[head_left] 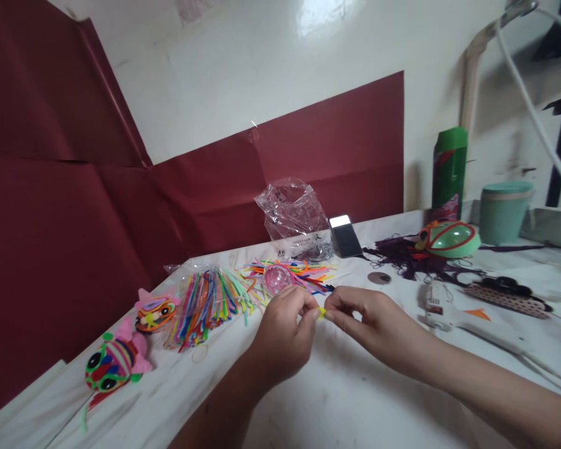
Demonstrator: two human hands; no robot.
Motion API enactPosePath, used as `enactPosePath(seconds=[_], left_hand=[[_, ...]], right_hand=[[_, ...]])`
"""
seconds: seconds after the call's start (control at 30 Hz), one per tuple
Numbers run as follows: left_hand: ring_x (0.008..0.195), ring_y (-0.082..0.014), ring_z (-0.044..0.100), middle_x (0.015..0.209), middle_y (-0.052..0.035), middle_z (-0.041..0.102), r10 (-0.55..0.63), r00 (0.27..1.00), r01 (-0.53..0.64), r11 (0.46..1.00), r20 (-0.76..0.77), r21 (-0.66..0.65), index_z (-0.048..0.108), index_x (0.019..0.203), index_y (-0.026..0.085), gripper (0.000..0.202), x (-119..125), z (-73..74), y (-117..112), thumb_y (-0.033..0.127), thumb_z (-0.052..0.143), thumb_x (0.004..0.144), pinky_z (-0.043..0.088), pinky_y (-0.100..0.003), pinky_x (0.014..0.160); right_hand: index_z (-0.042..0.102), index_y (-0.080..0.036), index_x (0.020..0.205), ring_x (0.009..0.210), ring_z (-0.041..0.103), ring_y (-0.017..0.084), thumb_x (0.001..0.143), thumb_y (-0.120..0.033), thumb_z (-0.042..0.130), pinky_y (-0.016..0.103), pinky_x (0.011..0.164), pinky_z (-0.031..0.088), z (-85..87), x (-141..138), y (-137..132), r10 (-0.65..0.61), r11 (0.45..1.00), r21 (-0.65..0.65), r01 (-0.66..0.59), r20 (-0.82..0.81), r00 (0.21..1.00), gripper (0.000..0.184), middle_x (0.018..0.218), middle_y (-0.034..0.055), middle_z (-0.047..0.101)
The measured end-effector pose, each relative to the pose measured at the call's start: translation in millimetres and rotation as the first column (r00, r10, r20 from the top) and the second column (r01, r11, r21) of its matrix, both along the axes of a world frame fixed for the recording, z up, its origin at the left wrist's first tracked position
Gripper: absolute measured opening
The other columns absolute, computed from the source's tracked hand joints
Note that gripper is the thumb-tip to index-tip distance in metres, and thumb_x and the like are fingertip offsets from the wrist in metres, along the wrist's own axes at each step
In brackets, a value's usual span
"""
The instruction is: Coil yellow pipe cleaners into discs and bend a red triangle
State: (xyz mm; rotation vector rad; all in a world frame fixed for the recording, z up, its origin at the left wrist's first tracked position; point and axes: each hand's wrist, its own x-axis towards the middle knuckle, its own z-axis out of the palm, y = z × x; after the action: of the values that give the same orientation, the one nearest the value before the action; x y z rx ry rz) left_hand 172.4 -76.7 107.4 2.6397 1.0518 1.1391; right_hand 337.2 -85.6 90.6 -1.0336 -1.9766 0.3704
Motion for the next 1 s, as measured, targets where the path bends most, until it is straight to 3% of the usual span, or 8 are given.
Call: enactPosePath(seconds=[0.2,0.3,0.43,0.6,0.7,0.77,0.87,1.0], left_hand=[[0.064,-0.0153,0.046,0.064,-0.0027,0.051,-0.008,0.999,0.019,0.974,-0.048,0.225,0.048,0.067,0.017,0.013,-1,-5.6,4,0.012,0.042,0.078,0.037,-0.028,0.062],[0.063,-0.0149,0.047,0.063,-0.0022,0.052,-0.005,1.000,0.005,0.973,-0.001,0.230,0.048,0.067,0.017,0.013,0,-5.2,2,0.012,0.042,0.078,0.037,-0.027,0.061],[0.062,-0.0134,0.050,0.063,-0.0008,0.052,0.017,0.980,-0.055,0.980,0.199,0.191,0.049,0.066,0.017,0.012,6,-9.3,-1,0.013,0.044,0.077,0.039,-0.025,0.061],[0.062,-0.0122,0.052,0.064,0.0000,0.054,0.092,0.870,-0.075,0.996,0.484,-0.053,0.051,0.069,0.016,0.008,19,-29.5,-2,0.018,0.049,0.077,0.041,-0.024,0.061],[0.063,-0.0125,0.053,0.065,-0.0005,0.057,0.170,0.802,-0.043,0.973,0.573,-0.228,0.053,0.073,0.015,0.009,22,-33.3,0,0.021,0.048,0.078,0.042,-0.023,0.059],[0.064,-0.0129,0.054,0.066,-0.0010,0.059,0.167,0.858,-0.041,0.965,0.486,-0.260,0.056,0.072,0.015,0.010,18,-26.6,2,0.020,0.050,0.077,0.042,-0.024,0.061],[0.069,-0.0142,0.055,0.069,-0.0022,0.060,0.048,0.979,-0.019,0.989,0.198,-0.147,0.061,0.068,0.015,0.011,8,-10.4,2,0.016,0.053,0.075,0.040,-0.025,0.065],[0.062,-0.0139,0.051,0.061,-0.0014,0.057,0.028,0.999,-0.028,1.000,-0.014,0.010,0.057,0.062,0.015,0.015,1,-1.8,0,0.013,0.050,0.075,0.037,-0.026,0.061]], right_hand=[[0.053,-0.018,0.066,0.057,0.051,0.011,0.080,-0.021,0.045,0.021,0.054,0.040,-0.5,-1,-3,-0.041,0.996,0.075,0.043,-0.023,0.999,0.016,0.061,-0.0009,0.058],[0.054,-0.018,0.067,0.057,0.052,0.011,0.080,-0.022,0.046,0.021,0.054,0.041,1.0,-2,-4,-0.031,0.997,0.063,0.034,-0.047,0.998,0.016,0.062,-0.0007,0.058],[0.056,-0.019,0.068,0.058,0.053,0.012,0.080,-0.026,0.048,0.022,0.055,0.042,1.1,-5,-5,-0.036,0.999,-0.002,0.036,-0.143,0.989,0.016,0.062,-0.0009,0.059],[0.056,-0.019,0.071,0.062,0.053,0.013,0.080,-0.027,0.047,0.022,0.058,0.042,-6.5,-11,-5,-0.034,0.999,-0.040,0.025,-0.246,0.969,0.016,0.064,-0.0005,0.059],[0.054,-0.018,0.071,0.062,0.052,0.013,0.081,-0.028,0.045,0.022,0.057,0.041,-8.7,-9,-2,-0.033,0.998,-0.052,0.020,-0.264,0.964,0.017,0.065,-0.0001,0.057],[0.053,-0.018,0.069,0.058,0.050,0.012,0.081,-0.026,0.045,0.022,0.054,0.040,-7.0,-6,1,-0.035,0.999,-0.047,0.026,-0.216,0.976,0.017,0.062,-0.0005,0.055],[0.052,-0.017,0.067,0.057,0.049,0.012,0.079,-0.020,0.045,0.022,0.052,0.038,-3.5,-1,4,-0.015,1.000,0.027,0.016,-0.059,0.998,0.015,0.060,-0.0001,0.054],[0.056,-0.016,0.070,0.063,0.051,0.013,0.079,-0.017,0.045,0.023,0.059,0.040,-4.0,0,5,0.072,0.988,0.136,-0.080,0.063,0.995,0.015,0.066,0.0021,0.057]])
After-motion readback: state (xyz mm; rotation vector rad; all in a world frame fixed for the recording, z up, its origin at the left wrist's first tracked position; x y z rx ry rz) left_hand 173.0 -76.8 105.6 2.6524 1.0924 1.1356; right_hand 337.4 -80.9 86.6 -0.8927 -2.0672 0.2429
